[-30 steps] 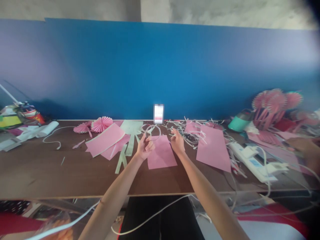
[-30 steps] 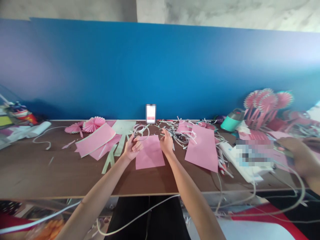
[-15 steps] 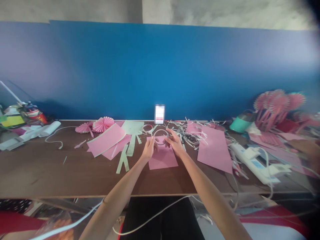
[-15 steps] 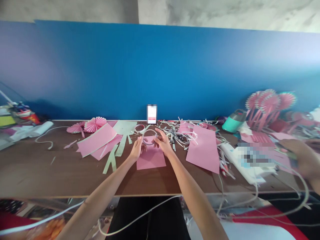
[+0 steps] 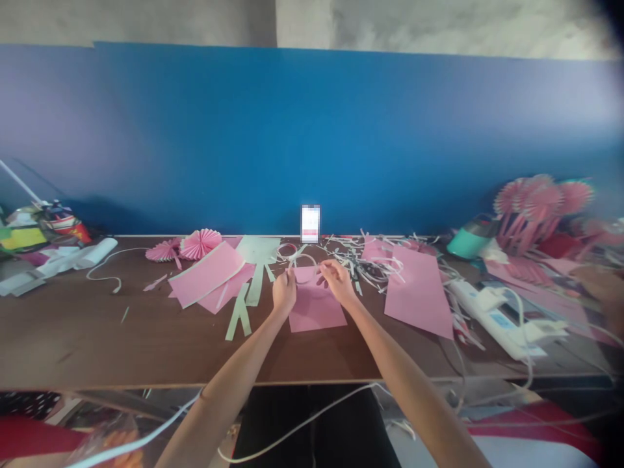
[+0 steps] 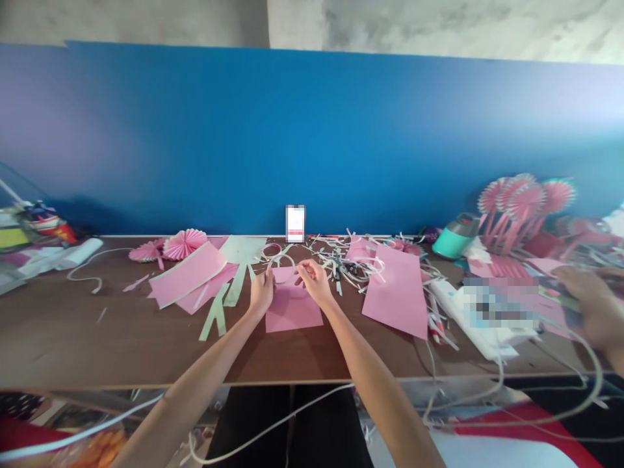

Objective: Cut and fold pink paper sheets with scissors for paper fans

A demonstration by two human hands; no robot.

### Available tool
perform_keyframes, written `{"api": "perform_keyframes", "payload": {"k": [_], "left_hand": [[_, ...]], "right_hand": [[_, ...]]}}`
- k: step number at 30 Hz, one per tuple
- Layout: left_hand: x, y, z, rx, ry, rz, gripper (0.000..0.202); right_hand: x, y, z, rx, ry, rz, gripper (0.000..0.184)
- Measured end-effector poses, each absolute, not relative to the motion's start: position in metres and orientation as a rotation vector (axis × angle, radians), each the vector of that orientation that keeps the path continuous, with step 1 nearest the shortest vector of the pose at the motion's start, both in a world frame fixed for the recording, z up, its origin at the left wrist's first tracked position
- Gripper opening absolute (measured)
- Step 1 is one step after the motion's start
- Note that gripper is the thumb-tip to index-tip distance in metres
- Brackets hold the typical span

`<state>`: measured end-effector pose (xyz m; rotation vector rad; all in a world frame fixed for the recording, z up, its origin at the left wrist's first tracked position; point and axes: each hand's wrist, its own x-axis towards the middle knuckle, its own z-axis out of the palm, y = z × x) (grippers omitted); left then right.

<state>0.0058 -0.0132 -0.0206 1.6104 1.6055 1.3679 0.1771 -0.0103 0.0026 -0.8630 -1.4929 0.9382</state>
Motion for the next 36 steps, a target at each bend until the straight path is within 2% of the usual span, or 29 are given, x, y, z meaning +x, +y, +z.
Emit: {"api": "perform_keyframes", "payload": {"k": [4,10,14,18,25,29,32,36], "left_hand": [[0.003,-0.01,-0.024,1.482,1.594,1.44,0.053],[-0.001,-0.008,-0.027,1.279,1.616,1.521,0.053],[0.0,-0.011,-0.022,1.409,1.716,1.392,0.055],[0.005,-0.016,-0.016,1.645,1.88,1.209,0.055],[0.011,-0.022,-0.013,1.789,1.974,1.048,0.049],[0.012,-0.027,-0.007,1.785,1.814,1.285,0.034],[0.011,-0.03,0.001,1.807,1.624,1.497,0.034],[0.011,-0.029,0.006,1.876,1.393,1.552,0.034]], "right_hand": [[0.18,-0.008,0.004,-0.808,-1.468,0.994,0.026],[0.181,-0.002,-0.003,-0.777,-1.366,1.075,0.031],[0.176,-0.007,-0.002,-0.778,-1.583,1.153,0.027],[0.169,-0.016,0.005,-0.779,-1.78,1.042,0.026],[0.164,-0.023,0.015,-0.649,-1.635,1.129,0.023],[0.168,-0.021,0.015,-0.674,-1.628,1.083,0.027],[0.171,-0.021,0.015,-0.799,-1.776,0.905,0.028],[0.172,-0.022,0.012,-0.91,-1.962,0.685,0.023]]}}
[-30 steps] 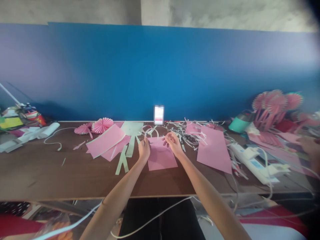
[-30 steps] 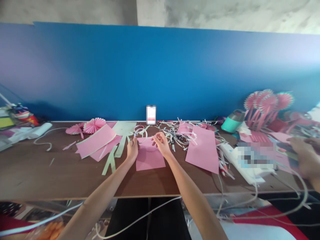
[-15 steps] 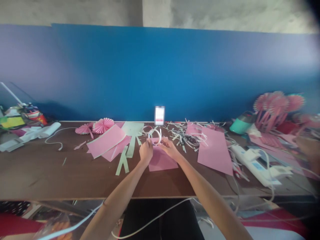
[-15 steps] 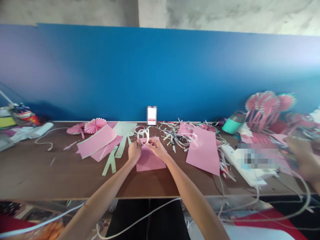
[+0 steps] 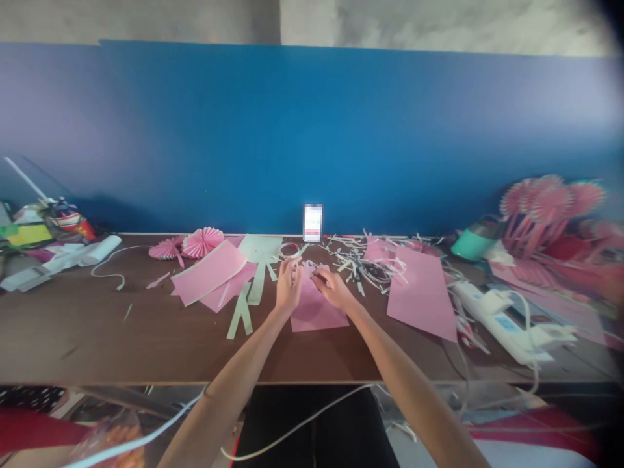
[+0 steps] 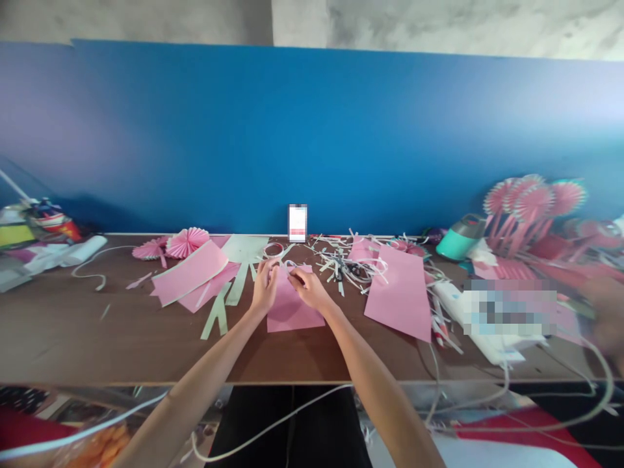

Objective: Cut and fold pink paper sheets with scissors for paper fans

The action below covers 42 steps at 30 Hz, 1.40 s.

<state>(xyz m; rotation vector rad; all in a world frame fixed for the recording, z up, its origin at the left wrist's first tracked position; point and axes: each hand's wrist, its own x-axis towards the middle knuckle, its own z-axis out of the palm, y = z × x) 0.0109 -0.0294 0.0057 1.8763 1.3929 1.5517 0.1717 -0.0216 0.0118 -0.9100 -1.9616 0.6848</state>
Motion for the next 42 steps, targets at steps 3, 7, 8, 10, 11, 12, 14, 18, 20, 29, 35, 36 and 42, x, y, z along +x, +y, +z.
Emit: {"api": "perform_keyframes", "payload": {"k": [3,7,8,10,11,12,14,18,20,29,35,36,42], "left_hand": [[0.012,-0.028,0.004,1.918,1.313,1.525,0.029],[0.012,-0.027,0.002,1.933,1.294,1.568,0.024],[0.011,-0.027,0.002,1.93,1.298,1.586,0.023],[0.01,-0.027,0.002,1.921,1.314,1.612,0.022],[0.01,-0.027,0.003,1.912,1.324,1.621,0.021],[0.009,-0.026,0.003,1.898,1.333,1.629,0.022],[0.008,-0.026,0.004,1.859,1.348,1.638,0.022],[0.009,-0.027,0.006,1.785,1.347,1.645,0.025],[0.01,-0.028,0.006,1.762,1.351,1.645,0.026],[0.006,-0.027,0.006,1.616,1.448,1.616,0.031],[0.001,-0.023,0.002,1.565,1.559,1.594,0.034],[0.0,-0.023,0.002,1.575,1.575,1.593,0.034],[-0.005,-0.02,0.001,1.658,1.664,1.552,0.036]], "right_hand": [[0.171,-0.021,0.007,-0.969,-2.043,0.544,0.021],[0.173,-0.017,0.001,-1.052,-2.1,0.365,0.022],[0.173,-0.015,-0.001,-1.071,-2.107,0.327,0.023],[0.174,-0.013,-0.003,-1.103,-2.117,0.25,0.022],[0.174,-0.012,-0.004,-1.117,-2.116,0.204,0.022],[0.174,-0.011,-0.005,-1.129,-2.115,0.154,0.022],[0.175,-0.011,-0.004,-1.149,-2.109,0.049,0.026],[0.176,-0.013,0.001,-1.176,-2.085,-0.087,0.03],[0.176,-0.014,0.002,-1.195,-2.062,-0.129,0.03],[0.179,-0.015,-0.001,-1.17,-1.961,-0.054,0.04],[0.179,-0.016,0.001,-1.052,-2.19,-0.075,0.032],[0.18,-0.016,0.001,-1.046,-2.217,-0.085,0.032],[0.18,-0.018,0.002,-0.999,-2.213,0.012,0.03]]}}
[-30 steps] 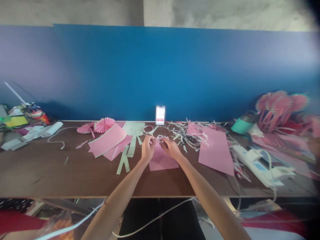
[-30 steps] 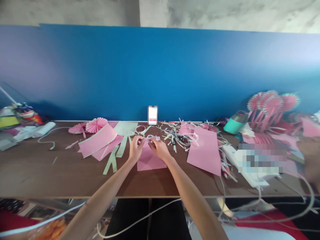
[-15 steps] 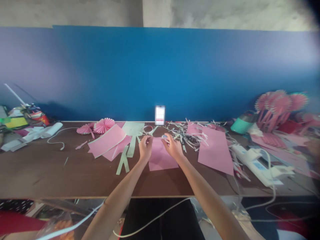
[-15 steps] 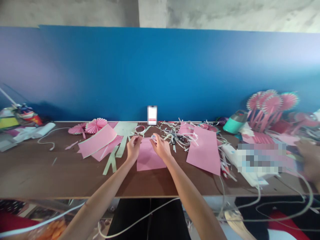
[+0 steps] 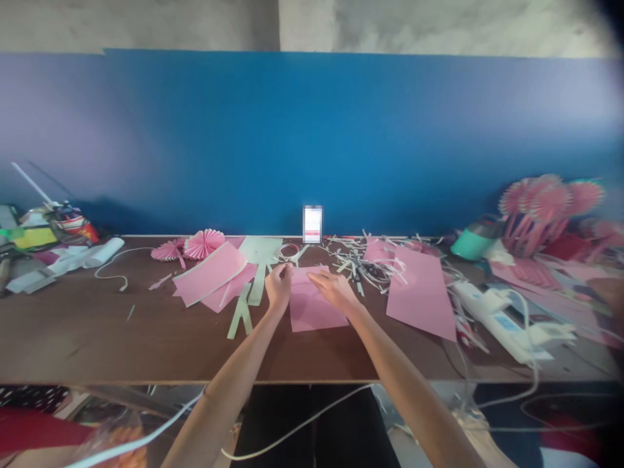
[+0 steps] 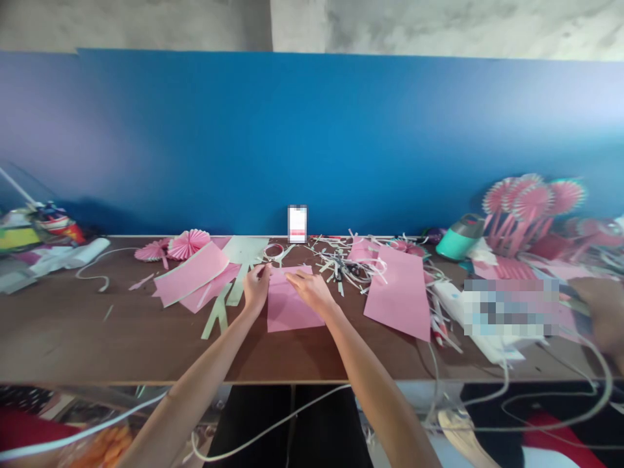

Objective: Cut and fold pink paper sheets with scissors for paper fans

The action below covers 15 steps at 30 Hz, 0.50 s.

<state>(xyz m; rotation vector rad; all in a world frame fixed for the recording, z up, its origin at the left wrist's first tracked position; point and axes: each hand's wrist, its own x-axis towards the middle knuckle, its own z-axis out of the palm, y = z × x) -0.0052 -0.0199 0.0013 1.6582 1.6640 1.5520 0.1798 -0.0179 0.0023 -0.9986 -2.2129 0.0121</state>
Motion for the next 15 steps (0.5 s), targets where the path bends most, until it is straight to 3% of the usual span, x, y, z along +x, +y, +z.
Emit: {"api": "perform_keyframes", "payload": {"k": [9,15], "left_hand": [[-0.009,-0.015,-0.004,1.967,1.704,1.332,0.031],[-0.018,-0.015,-0.006,2.41,1.668,0.882,0.051]], "right_hand": [[0.181,-0.017,0.004,-1.009,-1.997,0.158,0.029],[0.182,-0.017,0.006,-1.049,-1.859,0.181,0.03]]}}
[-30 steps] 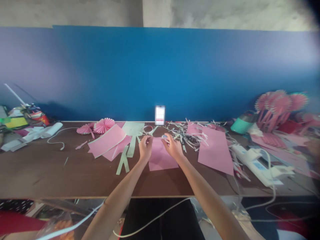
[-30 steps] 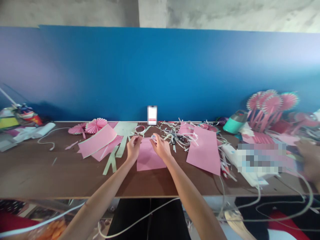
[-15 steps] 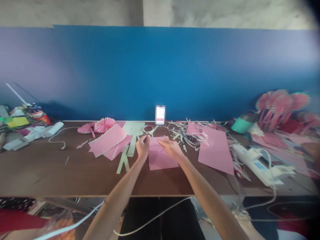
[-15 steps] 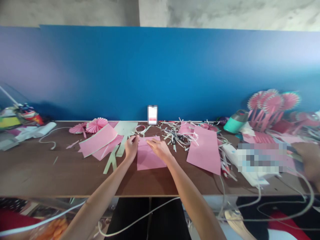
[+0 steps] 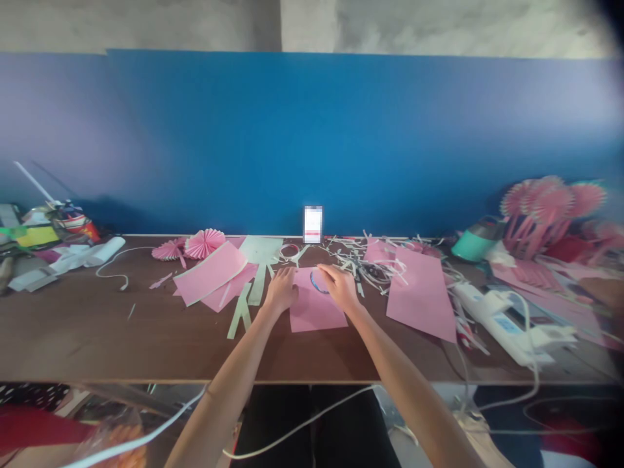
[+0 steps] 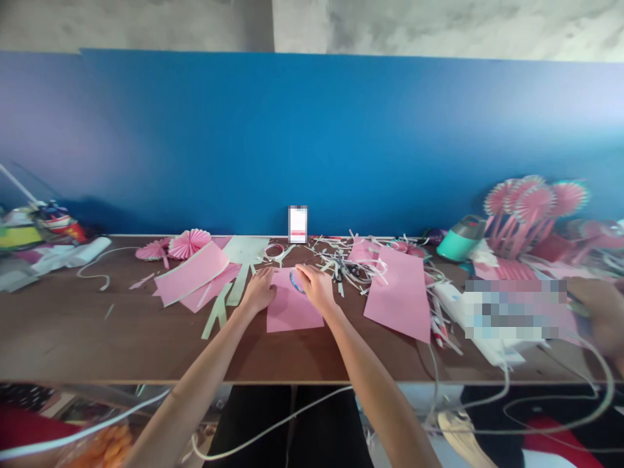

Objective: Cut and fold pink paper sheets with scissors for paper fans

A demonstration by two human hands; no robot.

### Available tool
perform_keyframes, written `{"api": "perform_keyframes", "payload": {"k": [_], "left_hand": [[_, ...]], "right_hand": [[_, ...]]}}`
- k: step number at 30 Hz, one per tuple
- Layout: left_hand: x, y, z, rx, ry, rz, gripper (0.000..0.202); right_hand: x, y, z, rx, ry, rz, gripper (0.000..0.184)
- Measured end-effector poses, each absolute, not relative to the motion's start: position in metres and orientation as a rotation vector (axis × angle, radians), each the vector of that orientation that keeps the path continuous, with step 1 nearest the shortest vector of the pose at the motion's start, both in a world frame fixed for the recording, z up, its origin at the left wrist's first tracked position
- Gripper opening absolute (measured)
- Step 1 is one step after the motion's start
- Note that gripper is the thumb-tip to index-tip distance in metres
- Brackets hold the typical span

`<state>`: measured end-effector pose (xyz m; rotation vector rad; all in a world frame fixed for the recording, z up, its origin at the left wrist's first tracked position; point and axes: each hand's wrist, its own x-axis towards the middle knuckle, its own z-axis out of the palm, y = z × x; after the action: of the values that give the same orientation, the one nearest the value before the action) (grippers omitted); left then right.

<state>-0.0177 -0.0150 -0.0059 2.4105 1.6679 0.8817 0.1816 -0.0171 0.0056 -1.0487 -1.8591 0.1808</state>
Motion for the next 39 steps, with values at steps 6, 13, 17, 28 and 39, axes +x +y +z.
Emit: {"api": "perform_keyframes", "payload": {"k": [6,13,17,28,39], "left_hand": [[-0.022,-0.013,-0.016,2.494,1.646,0.598,0.04],[-0.011,-0.022,-0.01,2.559,1.665,0.692,0.04],[-0.005,-0.025,-0.006,2.545,1.652,0.738,0.035],[-0.022,-0.017,-0.005,2.46,1.589,0.782,0.037],[-0.033,-0.008,0.001,2.127,1.405,0.935,0.03]], "right_hand": [[0.186,-0.014,0.006,-1.039,-1.661,0.156,0.028],[0.184,-0.015,0.006,-1.062,-1.652,0.151,0.031],[0.183,-0.019,0.009,-1.068,-1.761,0.138,0.03],[0.182,-0.021,0.008,-1.055,-1.881,0.149,0.029],[0.174,-0.03,0.015,-1.002,-1.99,0.147,0.026]]}}
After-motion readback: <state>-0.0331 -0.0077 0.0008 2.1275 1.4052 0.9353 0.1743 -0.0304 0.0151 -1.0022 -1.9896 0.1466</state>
